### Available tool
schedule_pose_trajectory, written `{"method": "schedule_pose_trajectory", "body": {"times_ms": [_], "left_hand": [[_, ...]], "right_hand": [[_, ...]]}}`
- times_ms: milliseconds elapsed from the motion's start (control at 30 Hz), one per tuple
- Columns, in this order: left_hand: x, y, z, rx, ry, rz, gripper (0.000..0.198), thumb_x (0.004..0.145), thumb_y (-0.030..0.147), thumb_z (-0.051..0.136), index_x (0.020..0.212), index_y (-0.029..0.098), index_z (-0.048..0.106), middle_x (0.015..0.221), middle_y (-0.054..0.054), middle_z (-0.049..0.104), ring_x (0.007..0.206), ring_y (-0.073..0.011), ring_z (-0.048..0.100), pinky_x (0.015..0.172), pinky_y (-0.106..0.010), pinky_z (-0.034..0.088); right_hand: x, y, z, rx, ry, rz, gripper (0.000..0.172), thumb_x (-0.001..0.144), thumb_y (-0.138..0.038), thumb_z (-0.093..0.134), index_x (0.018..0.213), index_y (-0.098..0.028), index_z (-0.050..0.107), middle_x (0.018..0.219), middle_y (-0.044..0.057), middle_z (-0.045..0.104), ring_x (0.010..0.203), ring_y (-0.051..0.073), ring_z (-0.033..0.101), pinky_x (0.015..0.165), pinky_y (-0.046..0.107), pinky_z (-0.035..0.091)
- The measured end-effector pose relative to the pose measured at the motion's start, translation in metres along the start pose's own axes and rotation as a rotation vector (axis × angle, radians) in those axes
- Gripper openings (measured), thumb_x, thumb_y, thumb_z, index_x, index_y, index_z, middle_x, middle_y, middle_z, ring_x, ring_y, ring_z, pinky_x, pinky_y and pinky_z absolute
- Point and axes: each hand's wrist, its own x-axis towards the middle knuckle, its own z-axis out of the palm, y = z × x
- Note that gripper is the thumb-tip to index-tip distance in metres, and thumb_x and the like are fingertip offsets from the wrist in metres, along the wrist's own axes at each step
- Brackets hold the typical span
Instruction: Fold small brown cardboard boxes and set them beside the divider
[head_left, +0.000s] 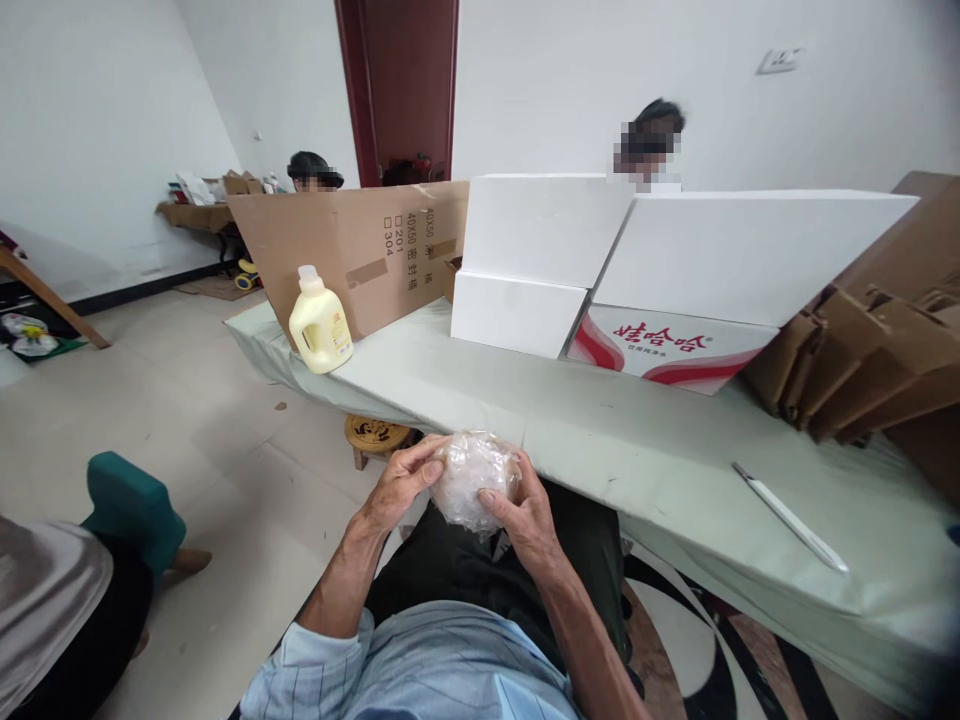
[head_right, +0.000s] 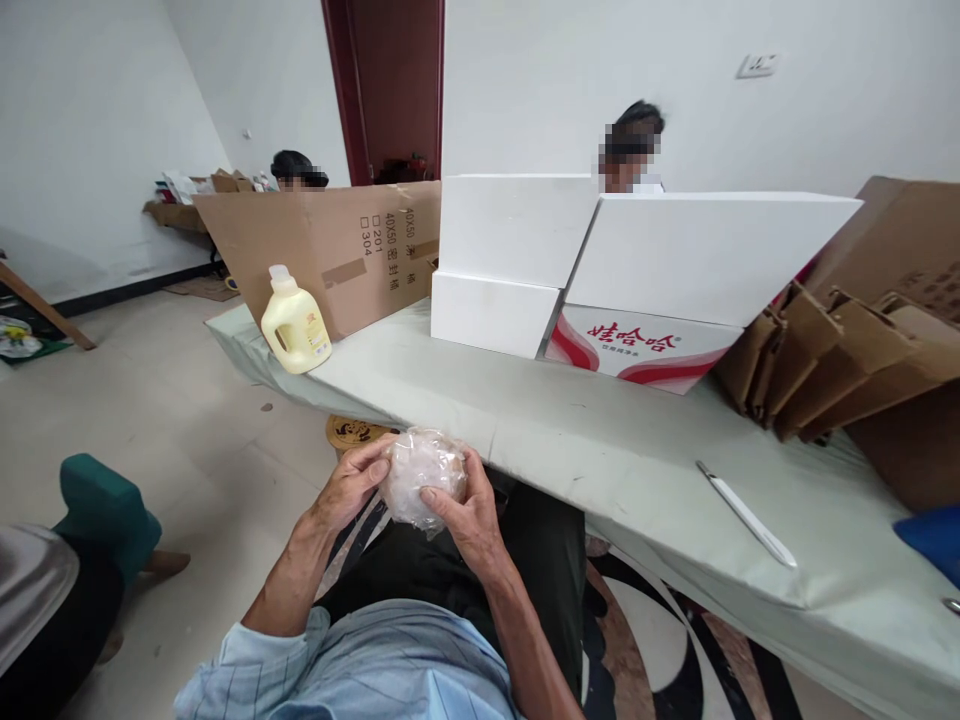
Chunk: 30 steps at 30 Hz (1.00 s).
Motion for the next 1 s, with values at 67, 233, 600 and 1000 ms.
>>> {"method": "schedule_pose_trajectory", "body": {"times_ms": [67,233,600,1000], "left_hand": [[0.001,-0.003,0.005,-0.069,0.020,-0.024,0.059,0.085,0.062,0.086,0.125,0.019,0.084,0.129,-0.015,0.076,0.126,-0.0334,0.064,0.106,-0.038,0.051],[0.002,-0.014,0.015,-0.079,0.116,0.063,0.044,0.086,0.057,0.087,0.105,0.018,0.089,0.110,-0.012,0.077,0.105,-0.0256,0.067,0.088,-0.031,0.051],[0.002,0.019,0.000,0.261,-0.031,0.157,0.054,0.097,0.066,0.071,0.117,0.019,0.087,0.110,-0.013,0.076,0.105,-0.0283,0.066,0.091,-0.035,0.050],[0.002,0.021,0.009,0.482,0.035,0.289,0.047,0.103,0.057,0.065,0.085,0.017,0.083,0.080,-0.005,0.062,0.074,-0.0182,0.056,0.068,-0.030,0.041]], "right_hand": [[0.000,0.000,0.001,-0.013,-0.015,-0.015,0.062,0.074,-0.050,0.093,0.126,-0.026,0.071,0.117,0.005,0.074,0.103,0.026,0.066,0.090,0.035,0.056],[0.001,-0.004,-0.002,-0.035,-0.024,-0.027,0.063,0.074,-0.047,0.094,0.128,-0.026,0.070,0.120,0.005,0.073,0.106,0.026,0.065,0.092,0.035,0.055],[-0.008,-0.021,-0.005,-0.099,-0.144,0.019,0.064,0.076,-0.044,0.094,0.133,-0.027,0.069,0.118,0.003,0.073,0.104,0.026,0.066,0.090,0.033,0.054],[-0.007,-0.033,-0.003,-0.245,-0.225,0.021,0.063,0.083,-0.050,0.089,0.135,-0.025,0.066,0.125,0.005,0.071,0.111,0.027,0.065,0.098,0.034,0.054]]}}
